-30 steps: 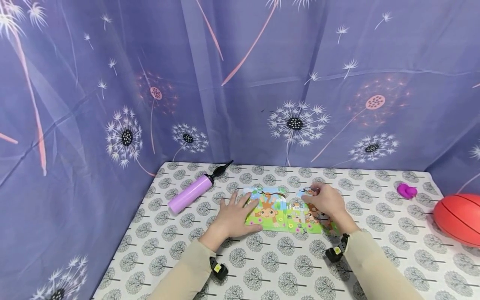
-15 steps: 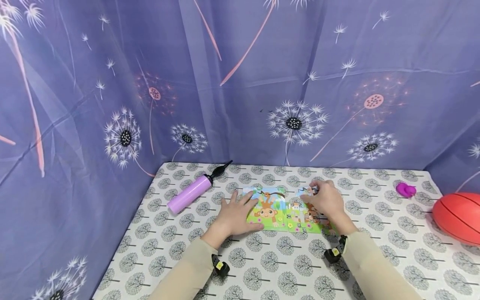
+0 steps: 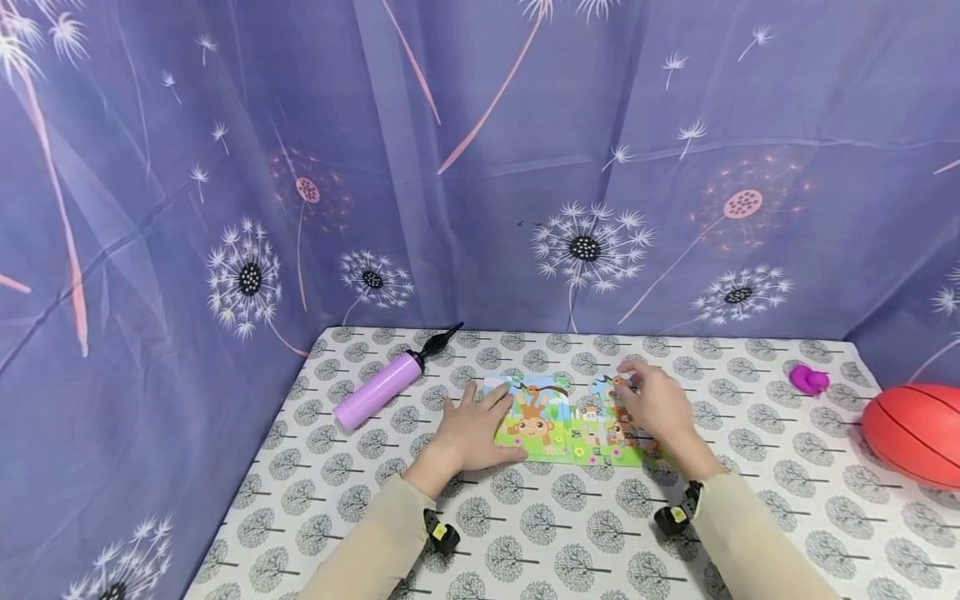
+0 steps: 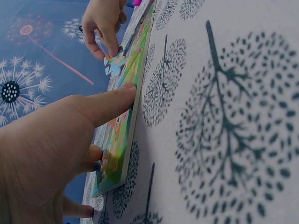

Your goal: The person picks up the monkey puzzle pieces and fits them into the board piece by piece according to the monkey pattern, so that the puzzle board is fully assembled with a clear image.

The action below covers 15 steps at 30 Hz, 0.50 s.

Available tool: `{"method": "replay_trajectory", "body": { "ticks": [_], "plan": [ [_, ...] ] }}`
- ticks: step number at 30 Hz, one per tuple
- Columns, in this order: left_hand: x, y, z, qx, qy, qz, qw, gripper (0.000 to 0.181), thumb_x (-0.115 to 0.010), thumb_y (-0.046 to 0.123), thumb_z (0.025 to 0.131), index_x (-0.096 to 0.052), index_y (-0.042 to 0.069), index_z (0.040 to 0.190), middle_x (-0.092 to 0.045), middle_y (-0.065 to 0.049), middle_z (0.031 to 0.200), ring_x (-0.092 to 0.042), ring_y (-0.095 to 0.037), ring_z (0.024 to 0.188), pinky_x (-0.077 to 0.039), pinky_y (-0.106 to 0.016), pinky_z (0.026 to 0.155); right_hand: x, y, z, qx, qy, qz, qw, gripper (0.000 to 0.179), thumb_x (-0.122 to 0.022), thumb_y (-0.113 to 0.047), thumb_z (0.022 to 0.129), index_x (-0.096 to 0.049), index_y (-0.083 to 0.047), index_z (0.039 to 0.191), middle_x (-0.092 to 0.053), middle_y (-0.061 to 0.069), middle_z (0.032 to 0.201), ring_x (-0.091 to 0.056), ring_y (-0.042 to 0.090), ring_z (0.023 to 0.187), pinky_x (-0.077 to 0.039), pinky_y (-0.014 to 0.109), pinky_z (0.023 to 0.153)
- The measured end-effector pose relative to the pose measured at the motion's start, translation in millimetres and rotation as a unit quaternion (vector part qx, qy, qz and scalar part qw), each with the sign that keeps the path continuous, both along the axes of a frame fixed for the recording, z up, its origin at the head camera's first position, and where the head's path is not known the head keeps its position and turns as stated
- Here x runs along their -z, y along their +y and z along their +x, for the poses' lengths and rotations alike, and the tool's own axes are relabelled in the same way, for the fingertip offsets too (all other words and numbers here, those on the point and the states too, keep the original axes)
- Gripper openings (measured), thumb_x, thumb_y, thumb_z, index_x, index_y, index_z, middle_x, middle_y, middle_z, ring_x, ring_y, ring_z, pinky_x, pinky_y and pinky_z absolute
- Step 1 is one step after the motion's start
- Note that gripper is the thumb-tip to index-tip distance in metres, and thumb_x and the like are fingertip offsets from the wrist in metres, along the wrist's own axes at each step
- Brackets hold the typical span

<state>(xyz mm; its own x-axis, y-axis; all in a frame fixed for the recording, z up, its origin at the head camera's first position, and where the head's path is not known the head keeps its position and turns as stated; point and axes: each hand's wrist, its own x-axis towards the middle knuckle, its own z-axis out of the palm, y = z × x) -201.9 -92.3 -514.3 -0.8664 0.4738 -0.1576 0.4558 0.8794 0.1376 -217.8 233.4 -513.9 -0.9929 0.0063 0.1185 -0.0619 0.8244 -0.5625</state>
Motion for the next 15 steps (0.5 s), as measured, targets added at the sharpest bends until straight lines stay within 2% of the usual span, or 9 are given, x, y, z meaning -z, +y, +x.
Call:
{"method": "replay_trajectory", "body": {
  "ticks": [7,15],
  "plan": [
    [-0.4,-0.4,2.2,0.002,-0.006,0.0,1.0,0.101,-0.052,0.083,0.088,-0.028,0.024,0.166,-0.015,0.007,0.173,-0.016,-0.052,0.153,-0.024,-0.081,0.11,3.5,6.9,3.5,-0.011,0.023,-0.012,0.9996,0.035,-0.067,-0.018,0.099,-0.067,-0.006,0.132,-0.07,0.009,0.099,-0.045,0.015,0.046,-0.035,0.029,0.036],
    [0.4,-0.2,3.0,0.005,0.007,-0.006,0.9999,0.1,-0.052,0.083,0.088,-0.03,0.024,0.166,-0.019,0.007,0.172,-0.02,-0.051,0.152,-0.026,-0.08,0.11,5.1,11.1,7.4,-0.021,0.028,-0.013,0.9993,0.028,-0.068,-0.02,0.1,-0.069,-0.005,0.124,-0.07,0.005,0.092,-0.042,0.013,0.042,-0.032,0.028,0.034]
  ]
}}
